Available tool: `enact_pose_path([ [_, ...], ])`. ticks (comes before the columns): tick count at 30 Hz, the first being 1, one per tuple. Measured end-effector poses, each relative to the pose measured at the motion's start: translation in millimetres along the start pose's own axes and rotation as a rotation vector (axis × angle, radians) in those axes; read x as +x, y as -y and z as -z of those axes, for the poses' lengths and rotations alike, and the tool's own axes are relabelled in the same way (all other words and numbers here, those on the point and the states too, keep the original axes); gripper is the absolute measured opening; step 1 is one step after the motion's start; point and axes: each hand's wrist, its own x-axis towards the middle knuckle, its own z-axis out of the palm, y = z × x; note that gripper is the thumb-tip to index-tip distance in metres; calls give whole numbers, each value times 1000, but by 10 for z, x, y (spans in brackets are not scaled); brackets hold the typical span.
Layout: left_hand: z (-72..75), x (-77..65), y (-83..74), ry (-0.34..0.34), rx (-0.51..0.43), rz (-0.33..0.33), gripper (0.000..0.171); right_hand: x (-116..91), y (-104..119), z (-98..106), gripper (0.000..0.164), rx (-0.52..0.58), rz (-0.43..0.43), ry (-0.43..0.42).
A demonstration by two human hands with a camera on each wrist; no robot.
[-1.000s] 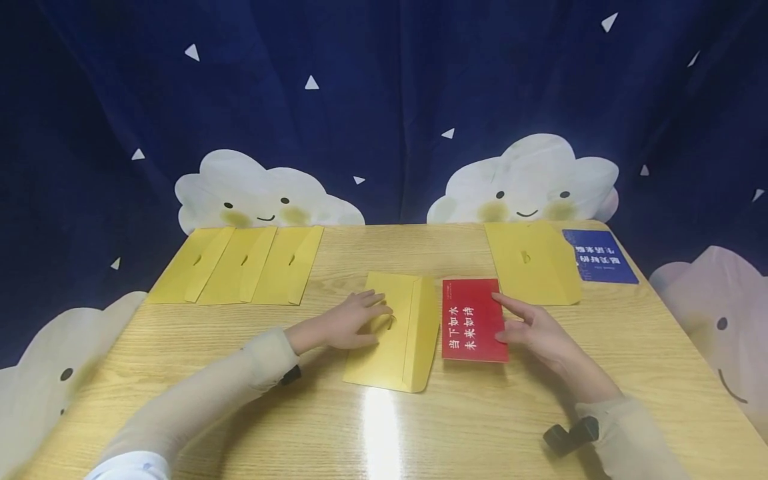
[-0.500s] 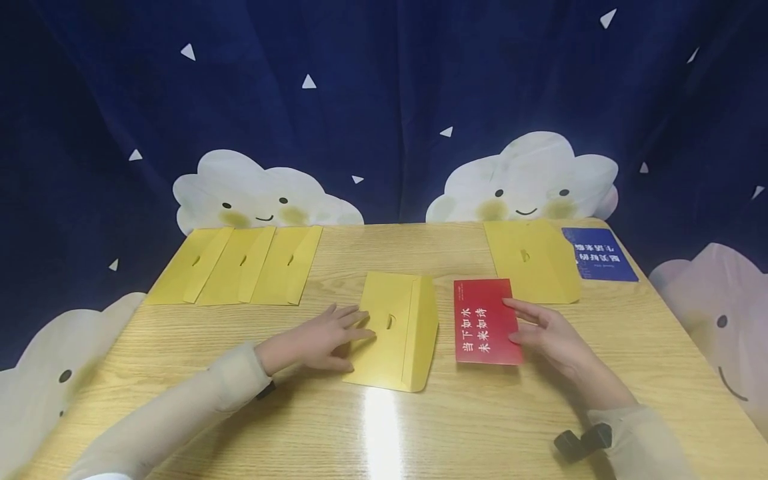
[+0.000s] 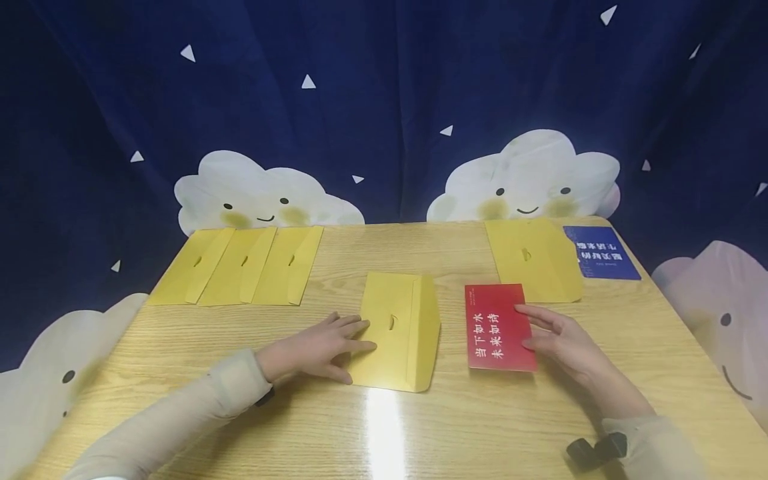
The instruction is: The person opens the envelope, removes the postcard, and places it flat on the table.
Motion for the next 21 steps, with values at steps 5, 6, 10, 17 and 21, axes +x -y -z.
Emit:
enact_pose_path([
  [5, 17, 22, -60, 4, 24, -19, 69, -35, 8, 47, 49, -8, -7, -5],
  [6, 15, 31, -70, 4, 31, -22, 69, -41, 9, 55, 49, -6, -7, -5],
  [10, 15, 64, -119, 8, 62, -27, 69, -68, 9, 99, 49, 18, -19, -8],
  [17, 18, 116, -229, 11, 71, -49, 69, -113, -17, 191, 52, 69, -6, 6],
  [21, 21, 143, -294, 4, 93, -68, 68, -136, -14, 227, 53, 65, -15, 7],
])
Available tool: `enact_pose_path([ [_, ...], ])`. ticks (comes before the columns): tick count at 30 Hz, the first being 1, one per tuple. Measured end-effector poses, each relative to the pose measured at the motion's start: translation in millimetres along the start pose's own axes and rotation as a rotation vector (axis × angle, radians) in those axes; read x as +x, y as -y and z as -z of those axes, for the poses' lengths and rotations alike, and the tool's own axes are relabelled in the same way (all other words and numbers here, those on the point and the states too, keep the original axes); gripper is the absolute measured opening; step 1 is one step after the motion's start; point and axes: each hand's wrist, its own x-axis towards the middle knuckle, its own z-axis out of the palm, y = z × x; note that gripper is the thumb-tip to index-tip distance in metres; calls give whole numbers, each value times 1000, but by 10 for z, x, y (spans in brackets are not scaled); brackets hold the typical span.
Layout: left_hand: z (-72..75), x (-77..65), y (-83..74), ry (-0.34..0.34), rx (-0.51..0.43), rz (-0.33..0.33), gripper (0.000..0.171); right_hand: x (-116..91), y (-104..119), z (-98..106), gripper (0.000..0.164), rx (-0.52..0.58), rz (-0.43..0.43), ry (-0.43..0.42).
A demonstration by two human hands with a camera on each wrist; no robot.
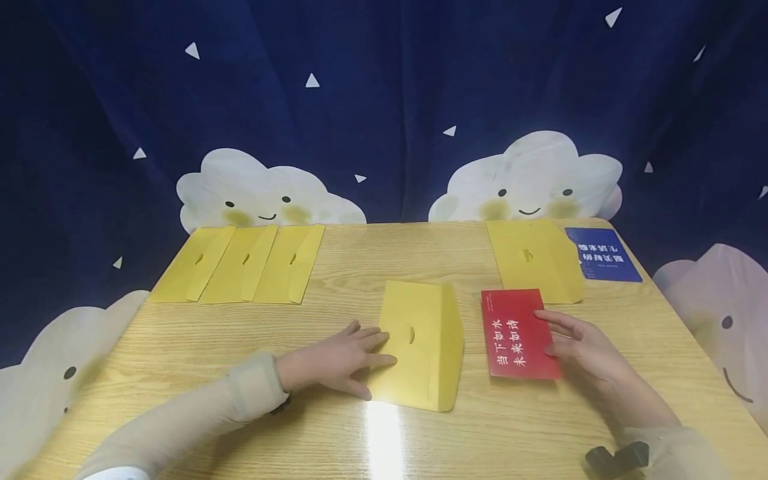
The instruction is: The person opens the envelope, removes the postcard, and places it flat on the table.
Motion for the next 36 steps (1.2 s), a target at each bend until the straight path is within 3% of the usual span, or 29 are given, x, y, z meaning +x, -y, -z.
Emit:
enact_pose_path([
  [6, 17, 42, -105, -5, 33, -11, 68, -33, 15, 78, 51, -87, -40, -22],
  [12, 26, 99, -210, 4, 60, -14, 69, -75, 14, 166, 52, -154, -16, 16],
  [17, 40, 167, -309, 12, 71, -39, 70, -125, -1, 226, 52, -242, -19, -14],
  [20, 63, 213, -367, 24, 88, -47, 70, -165, -6, 280, 51, -235, -22, -12],
  [25, 82, 284, -455, 29, 121, -60, 70, -236, -6, 377, 53, -161, -13, 66],
  [27, 83, 313, -488, 28, 125, -66, 71, -262, -1, 404, 54, -165, -32, 59],
  [33, 104, 413, -582, 25, 158, -84, 72, -333, 23, 464, 55, -251, -116, -77],
  [36, 125, 479, -636, 31, 170, -104, 73, -374, 23, 517, 55, -226, -131, -111],
])
